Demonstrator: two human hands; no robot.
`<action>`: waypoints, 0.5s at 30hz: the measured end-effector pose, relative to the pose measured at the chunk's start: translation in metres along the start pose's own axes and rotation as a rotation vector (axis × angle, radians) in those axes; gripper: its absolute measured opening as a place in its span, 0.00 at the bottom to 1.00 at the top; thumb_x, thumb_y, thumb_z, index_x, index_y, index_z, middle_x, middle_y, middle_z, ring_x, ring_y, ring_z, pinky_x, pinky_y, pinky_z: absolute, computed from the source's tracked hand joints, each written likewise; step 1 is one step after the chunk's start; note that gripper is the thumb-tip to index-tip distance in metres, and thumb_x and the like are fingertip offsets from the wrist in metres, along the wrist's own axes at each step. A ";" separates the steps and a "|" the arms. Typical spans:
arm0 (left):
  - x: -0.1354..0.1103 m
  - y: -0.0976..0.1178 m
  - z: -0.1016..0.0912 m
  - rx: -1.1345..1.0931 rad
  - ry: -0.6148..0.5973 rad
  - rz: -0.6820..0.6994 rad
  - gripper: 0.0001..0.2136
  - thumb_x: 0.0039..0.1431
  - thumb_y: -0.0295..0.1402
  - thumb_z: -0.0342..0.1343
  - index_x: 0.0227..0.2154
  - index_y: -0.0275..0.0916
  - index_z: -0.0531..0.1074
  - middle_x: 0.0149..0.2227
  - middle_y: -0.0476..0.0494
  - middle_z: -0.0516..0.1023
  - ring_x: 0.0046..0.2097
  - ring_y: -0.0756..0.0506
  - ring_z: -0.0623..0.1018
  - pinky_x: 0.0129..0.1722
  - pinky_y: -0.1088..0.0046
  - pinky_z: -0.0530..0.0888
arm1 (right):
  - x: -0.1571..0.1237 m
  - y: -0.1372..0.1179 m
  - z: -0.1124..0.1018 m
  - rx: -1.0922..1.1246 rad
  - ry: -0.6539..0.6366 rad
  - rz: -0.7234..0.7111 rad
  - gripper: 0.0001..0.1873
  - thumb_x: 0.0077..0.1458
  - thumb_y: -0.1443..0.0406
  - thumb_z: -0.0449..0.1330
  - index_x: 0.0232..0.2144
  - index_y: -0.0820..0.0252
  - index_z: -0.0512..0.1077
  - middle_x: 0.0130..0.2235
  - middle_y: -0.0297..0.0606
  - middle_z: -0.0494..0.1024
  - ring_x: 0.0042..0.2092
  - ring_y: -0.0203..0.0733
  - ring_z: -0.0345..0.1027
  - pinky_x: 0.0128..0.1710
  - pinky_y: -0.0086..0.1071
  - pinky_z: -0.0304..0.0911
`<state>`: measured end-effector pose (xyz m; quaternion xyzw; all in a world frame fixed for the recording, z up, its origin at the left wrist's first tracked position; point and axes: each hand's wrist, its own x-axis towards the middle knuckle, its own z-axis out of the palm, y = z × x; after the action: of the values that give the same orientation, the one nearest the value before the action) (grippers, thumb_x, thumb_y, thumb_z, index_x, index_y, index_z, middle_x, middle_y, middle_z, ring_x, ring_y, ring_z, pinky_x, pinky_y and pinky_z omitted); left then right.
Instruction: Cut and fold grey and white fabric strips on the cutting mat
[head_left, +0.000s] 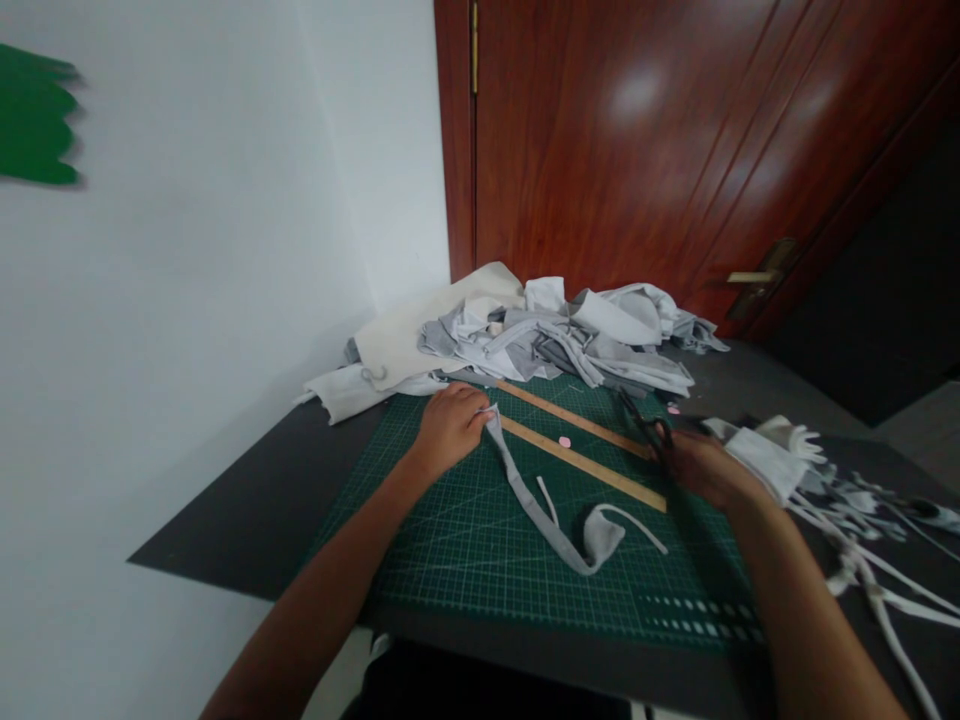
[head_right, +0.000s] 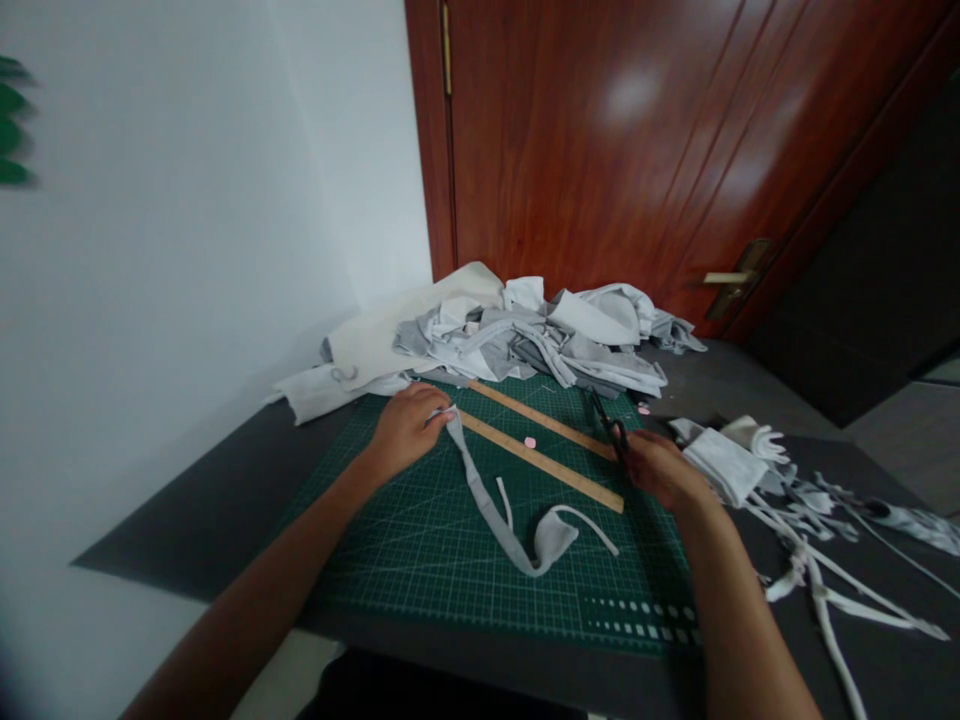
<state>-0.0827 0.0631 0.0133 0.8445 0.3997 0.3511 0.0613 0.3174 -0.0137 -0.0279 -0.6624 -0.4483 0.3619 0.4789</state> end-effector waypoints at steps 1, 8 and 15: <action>0.000 -0.001 -0.003 0.039 0.007 0.036 0.04 0.62 0.31 0.57 0.33 0.42 0.77 0.48 0.40 0.80 0.57 0.36 0.71 0.58 0.56 0.65 | -0.001 -0.005 0.004 0.068 -0.051 0.057 0.17 0.58 0.50 0.58 0.30 0.57 0.73 0.27 0.44 0.79 0.29 0.49 0.74 0.27 0.38 0.69; 0.003 -0.007 -0.001 -0.265 -0.019 -0.070 0.08 0.60 0.34 0.58 0.26 0.39 0.72 0.31 0.46 0.77 0.38 0.43 0.76 0.42 0.65 0.73 | -0.011 -0.026 0.031 0.945 -0.312 0.258 0.13 0.58 0.54 0.64 0.37 0.56 0.75 0.33 0.39 0.80 0.29 0.40 0.73 0.28 0.32 0.73; 0.002 0.008 0.012 -1.298 -0.085 -0.508 0.15 0.55 0.43 0.66 0.29 0.37 0.70 0.24 0.49 0.74 0.24 0.50 0.74 0.24 0.75 0.72 | -0.038 -0.038 0.061 1.073 -0.402 0.210 0.19 0.45 0.69 0.75 0.41 0.59 0.77 0.35 0.34 0.81 0.33 0.35 0.76 0.33 0.26 0.75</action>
<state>-0.0688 0.0615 0.0089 0.5306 0.2912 0.4603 0.6494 0.2396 -0.0249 -0.0066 -0.2862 -0.2165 0.7026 0.6145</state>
